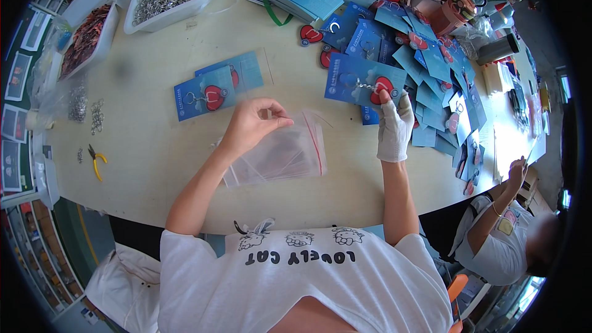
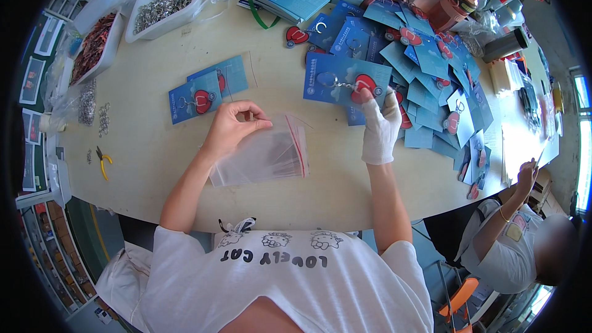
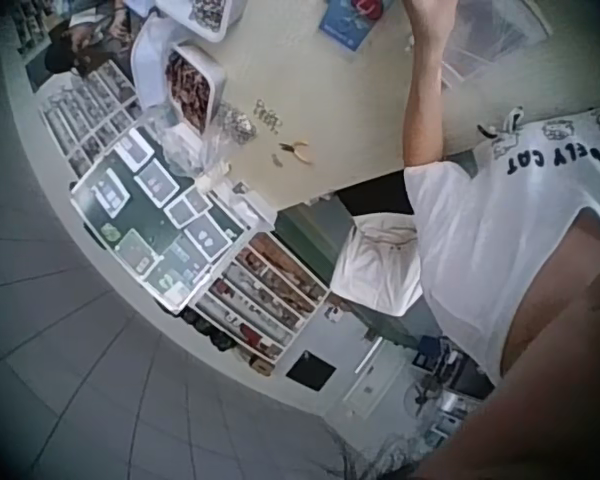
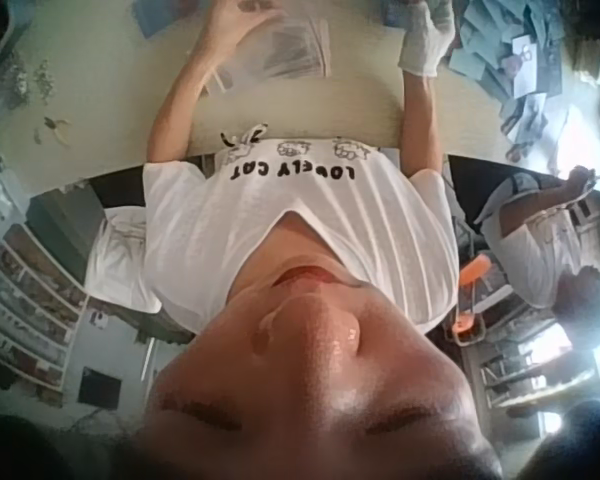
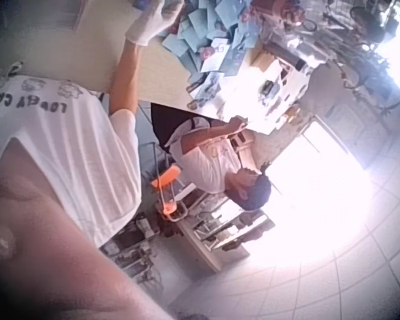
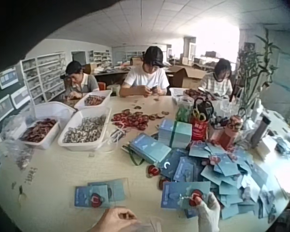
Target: The person sits at a table and repeatedly picks up heart-shaped keychains attached to blue cards. They insert each keychain into a clear plastic bag and place the packaged item into a growing stack on the table.
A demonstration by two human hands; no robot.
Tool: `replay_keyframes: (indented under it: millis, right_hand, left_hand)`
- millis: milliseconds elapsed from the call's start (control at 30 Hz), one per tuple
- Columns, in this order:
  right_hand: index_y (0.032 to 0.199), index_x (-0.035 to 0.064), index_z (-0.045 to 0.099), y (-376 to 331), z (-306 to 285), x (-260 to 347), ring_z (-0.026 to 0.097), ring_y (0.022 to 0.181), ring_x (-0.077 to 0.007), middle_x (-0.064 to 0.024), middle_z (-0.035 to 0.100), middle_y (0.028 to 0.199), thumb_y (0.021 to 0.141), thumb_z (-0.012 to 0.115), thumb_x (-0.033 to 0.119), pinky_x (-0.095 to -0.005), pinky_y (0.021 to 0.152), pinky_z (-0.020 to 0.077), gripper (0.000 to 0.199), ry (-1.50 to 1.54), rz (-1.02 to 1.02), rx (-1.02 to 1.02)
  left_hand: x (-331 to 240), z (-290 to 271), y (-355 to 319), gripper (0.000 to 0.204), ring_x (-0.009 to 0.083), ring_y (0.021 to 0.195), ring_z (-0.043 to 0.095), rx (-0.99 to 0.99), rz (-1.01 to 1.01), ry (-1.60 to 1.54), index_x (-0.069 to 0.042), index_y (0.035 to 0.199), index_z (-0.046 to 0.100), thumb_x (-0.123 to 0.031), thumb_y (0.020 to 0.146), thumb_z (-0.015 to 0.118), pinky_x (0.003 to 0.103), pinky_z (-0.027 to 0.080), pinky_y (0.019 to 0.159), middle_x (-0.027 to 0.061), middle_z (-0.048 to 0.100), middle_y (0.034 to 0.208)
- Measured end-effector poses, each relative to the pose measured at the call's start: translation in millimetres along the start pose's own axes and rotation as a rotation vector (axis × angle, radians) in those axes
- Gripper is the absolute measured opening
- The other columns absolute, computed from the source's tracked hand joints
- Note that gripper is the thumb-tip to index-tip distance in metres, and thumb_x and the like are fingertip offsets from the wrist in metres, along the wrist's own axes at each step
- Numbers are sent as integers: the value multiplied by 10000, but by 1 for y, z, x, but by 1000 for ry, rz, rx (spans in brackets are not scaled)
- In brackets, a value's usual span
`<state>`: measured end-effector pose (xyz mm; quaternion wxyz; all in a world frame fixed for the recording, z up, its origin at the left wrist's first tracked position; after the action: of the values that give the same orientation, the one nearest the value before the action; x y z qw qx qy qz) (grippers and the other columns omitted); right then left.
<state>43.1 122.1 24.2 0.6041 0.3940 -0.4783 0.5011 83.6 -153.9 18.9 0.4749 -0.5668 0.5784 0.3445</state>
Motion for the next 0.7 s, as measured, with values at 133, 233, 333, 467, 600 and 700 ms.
replay_keyframes:
  millis: [133,233,333,467,600,700]
  right_hand:
    - [1117,9,581,-5,8,1,593,848,-81,-27,659,975,890,672,179,-226,762,468,298,54,94,61]
    - [1135,21,576,-8,17,1,576,821,-59,-4,652,965,893,668,198,-212,715,463,314,51,137,166]
    - [1144,21,573,-9,19,2,554,777,-43,8,640,945,889,671,203,-201,662,451,328,-18,143,196]
    - [1164,7,560,-9,19,6,558,776,-47,5,635,943,890,661,179,-205,643,450,338,-143,138,307]
    - [1191,0,539,-7,15,14,569,794,-59,-10,637,961,891,631,129,-213,653,457,339,-252,160,451]
    - [1218,-7,515,-5,18,25,574,791,-62,-19,636,964,883,606,91,-209,646,460,360,-319,173,520]
  left_hand:
    - [7,-3,3,91,75,657,605,77,-144,-342,14,848,696,-22,781,747,212,488,611,44,683,747]
    - [3,-2,3,96,102,716,645,104,-198,-408,22,852,690,-33,793,742,211,509,664,75,691,768]
    - [7,-1,4,103,103,704,640,145,-205,-441,21,860,685,-34,794,742,215,512,663,73,690,775]
    - [5,-1,3,110,105,702,639,127,-208,-522,15,858,672,-38,795,744,211,507,651,73,688,785]
    - [3,1,2,111,102,687,638,128,-204,-538,15,852,658,-34,797,742,204,494,610,75,686,781]
    - [4,4,2,97,100,666,639,155,-158,-431,16,845,654,-22,803,733,191,481,577,72,687,774]
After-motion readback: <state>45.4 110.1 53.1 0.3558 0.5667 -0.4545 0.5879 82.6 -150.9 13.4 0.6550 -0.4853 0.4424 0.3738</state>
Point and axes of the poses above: each hand's wrist, its own y-axis towards the middle knuckle, its own z-axis out of the palm, x = y × z, the point moved 3 cm from there along y, towards the middle knuckle
